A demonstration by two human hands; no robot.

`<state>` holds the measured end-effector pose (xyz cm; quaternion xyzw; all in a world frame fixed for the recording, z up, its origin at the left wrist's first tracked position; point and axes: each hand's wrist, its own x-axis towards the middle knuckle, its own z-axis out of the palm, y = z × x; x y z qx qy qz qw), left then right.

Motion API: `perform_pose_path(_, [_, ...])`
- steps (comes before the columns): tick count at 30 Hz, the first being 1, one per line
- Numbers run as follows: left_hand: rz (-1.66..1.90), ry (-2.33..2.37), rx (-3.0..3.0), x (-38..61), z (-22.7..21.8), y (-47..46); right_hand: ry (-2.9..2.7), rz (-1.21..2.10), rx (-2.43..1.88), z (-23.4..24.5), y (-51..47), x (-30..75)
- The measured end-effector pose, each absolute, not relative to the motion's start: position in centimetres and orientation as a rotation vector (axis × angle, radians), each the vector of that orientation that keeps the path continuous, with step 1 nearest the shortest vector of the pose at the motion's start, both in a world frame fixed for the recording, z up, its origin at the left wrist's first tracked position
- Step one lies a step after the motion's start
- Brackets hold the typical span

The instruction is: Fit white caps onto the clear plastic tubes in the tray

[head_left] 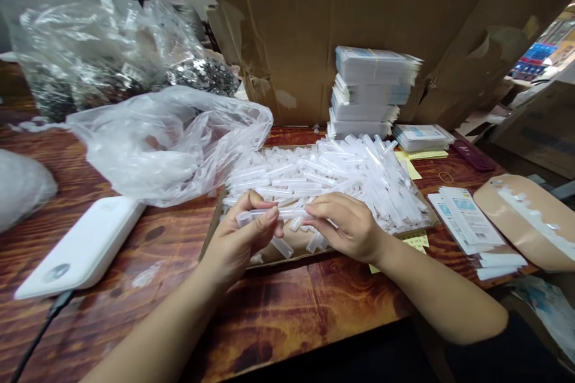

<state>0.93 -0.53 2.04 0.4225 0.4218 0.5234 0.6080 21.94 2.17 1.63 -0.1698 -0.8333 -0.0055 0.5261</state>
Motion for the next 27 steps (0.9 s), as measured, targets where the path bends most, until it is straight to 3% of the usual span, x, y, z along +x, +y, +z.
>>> perform_pose_path(9, [1.216, 1.024, 1.04, 1.3, 2.3, -1.1, -1.985, -0.031, -0.453, 1.0, 1.9, 21.6])
perform_pose_path(16, [1.181, 1.082, 1.03, 1.8, 2.5, -1.3, -2.001, 0.744, -0.998, 1.3, 1.2, 21.4])
perform_pose_path(22, [1.089, 1.137, 0.93, 1.1, 2.6, -0.9, -2.182, 0.173, -0.62, 1.6, 2.2, 21.7])
perform_pose_path(27, [1.098, 1.204, 0.961, 1.3, 2.3, -0.9, -2.203, 0.266, -0.767, 0.8, 2.3, 21.3])
